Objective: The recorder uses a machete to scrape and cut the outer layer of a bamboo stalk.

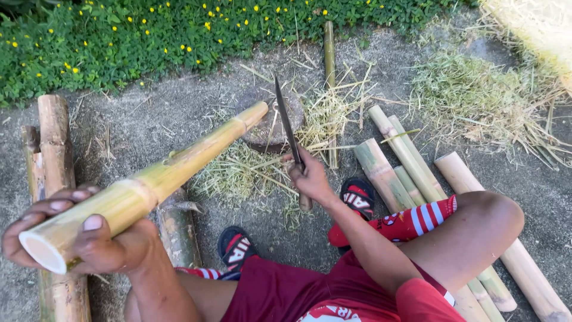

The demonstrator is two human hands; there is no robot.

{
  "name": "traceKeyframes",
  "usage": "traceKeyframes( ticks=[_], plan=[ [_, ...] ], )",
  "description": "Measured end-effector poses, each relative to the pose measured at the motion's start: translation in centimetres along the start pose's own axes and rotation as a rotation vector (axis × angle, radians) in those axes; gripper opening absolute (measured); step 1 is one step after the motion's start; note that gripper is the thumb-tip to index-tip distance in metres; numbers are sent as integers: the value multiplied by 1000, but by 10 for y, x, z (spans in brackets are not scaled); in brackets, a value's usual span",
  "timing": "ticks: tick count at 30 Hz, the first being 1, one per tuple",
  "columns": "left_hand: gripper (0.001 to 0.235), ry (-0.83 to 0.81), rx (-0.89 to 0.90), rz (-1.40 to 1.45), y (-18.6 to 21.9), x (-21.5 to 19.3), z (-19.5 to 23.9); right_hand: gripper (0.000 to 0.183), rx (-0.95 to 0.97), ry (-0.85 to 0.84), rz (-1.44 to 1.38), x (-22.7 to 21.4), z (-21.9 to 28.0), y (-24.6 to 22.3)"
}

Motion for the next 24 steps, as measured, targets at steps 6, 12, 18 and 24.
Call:
traceKeyframes(
  ticks=[6, 12, 18, 24],
  plan=[
    [62, -152, 25, -23, 1, 41, 10, 46, 22, -47, 285, 2, 15, -25],
    [63, -141, 123, -61, -4, -3, -3, 38, -600, -13, 283, 1, 60, -141],
    [62, -64, 200, -185, 12, -2, -9, 25, -280, -240, 171, 30, 53, -121],
    [68, -115, 146, -255, 15, -58, -2, 34, -587, -193, 265, 49, 62, -120]
  ],
)
Point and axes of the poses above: each hand's wrist, its own z-axis away from the middle knuckle, its own x-axis out of the palm, y = z × x, the point moved 6 cm from there along -z, towards the middle knuckle, and after that the axes turned 9 degrees about z, right-handed, at the moved point
